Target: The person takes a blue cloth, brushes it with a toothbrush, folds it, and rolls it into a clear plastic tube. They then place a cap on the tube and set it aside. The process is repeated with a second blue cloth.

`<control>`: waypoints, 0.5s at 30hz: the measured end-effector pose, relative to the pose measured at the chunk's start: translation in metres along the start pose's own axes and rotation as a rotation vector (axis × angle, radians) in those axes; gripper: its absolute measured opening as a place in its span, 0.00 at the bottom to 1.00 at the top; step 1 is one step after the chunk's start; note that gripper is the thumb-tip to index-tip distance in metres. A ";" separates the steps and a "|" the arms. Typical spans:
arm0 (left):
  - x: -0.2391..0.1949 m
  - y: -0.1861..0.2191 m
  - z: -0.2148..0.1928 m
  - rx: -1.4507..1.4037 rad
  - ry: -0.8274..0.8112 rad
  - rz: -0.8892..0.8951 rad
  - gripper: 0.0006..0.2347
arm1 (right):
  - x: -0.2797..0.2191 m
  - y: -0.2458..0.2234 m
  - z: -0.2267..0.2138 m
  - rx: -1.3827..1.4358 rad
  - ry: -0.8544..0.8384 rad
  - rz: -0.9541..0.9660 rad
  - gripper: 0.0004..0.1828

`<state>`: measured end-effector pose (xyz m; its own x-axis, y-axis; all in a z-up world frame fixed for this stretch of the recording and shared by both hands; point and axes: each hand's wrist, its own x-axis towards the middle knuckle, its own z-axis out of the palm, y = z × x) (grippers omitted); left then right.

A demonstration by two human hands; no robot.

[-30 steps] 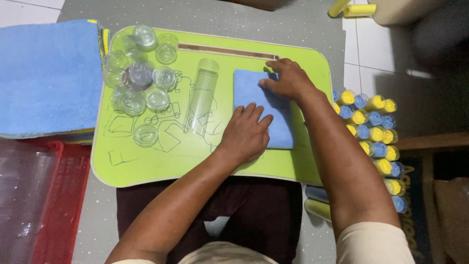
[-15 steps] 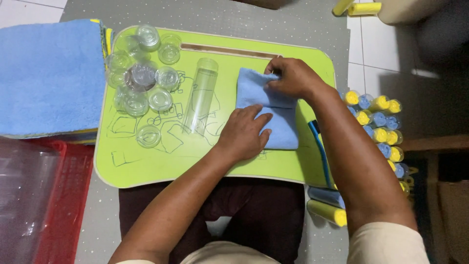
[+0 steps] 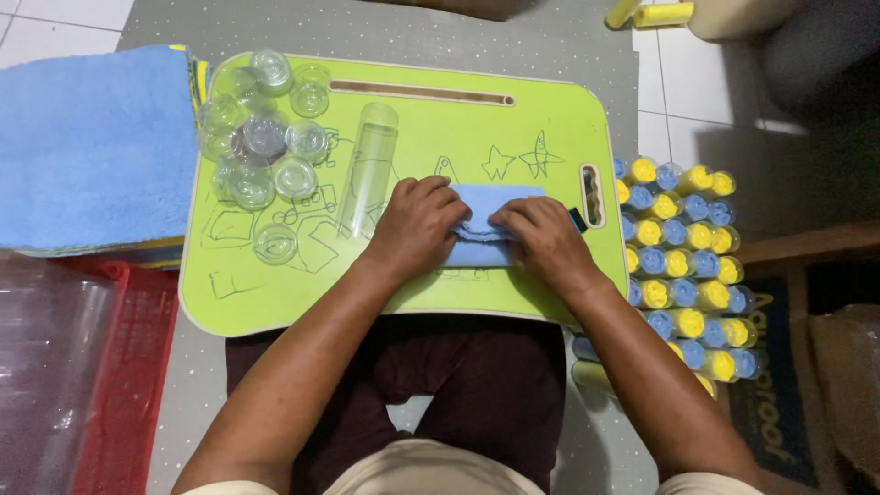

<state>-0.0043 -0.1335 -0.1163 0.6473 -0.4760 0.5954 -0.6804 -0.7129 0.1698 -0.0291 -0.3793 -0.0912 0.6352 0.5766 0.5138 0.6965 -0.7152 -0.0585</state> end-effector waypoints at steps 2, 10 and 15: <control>-0.003 -0.003 -0.004 -0.006 -0.033 0.027 0.09 | -0.008 0.003 -0.005 -0.007 0.014 0.026 0.23; -0.014 0.012 -0.029 -0.009 -0.100 0.116 0.14 | -0.024 0.005 -0.019 -0.086 0.046 -0.026 0.15; -0.021 0.015 -0.038 0.011 -0.164 0.116 0.19 | -0.036 0.003 -0.023 -0.081 -0.025 0.044 0.11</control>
<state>-0.0412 -0.1146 -0.0963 0.6128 -0.6320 0.4744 -0.7503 -0.6538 0.0983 -0.0573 -0.4112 -0.0902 0.6732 0.5530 0.4908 0.6391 -0.7690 -0.0102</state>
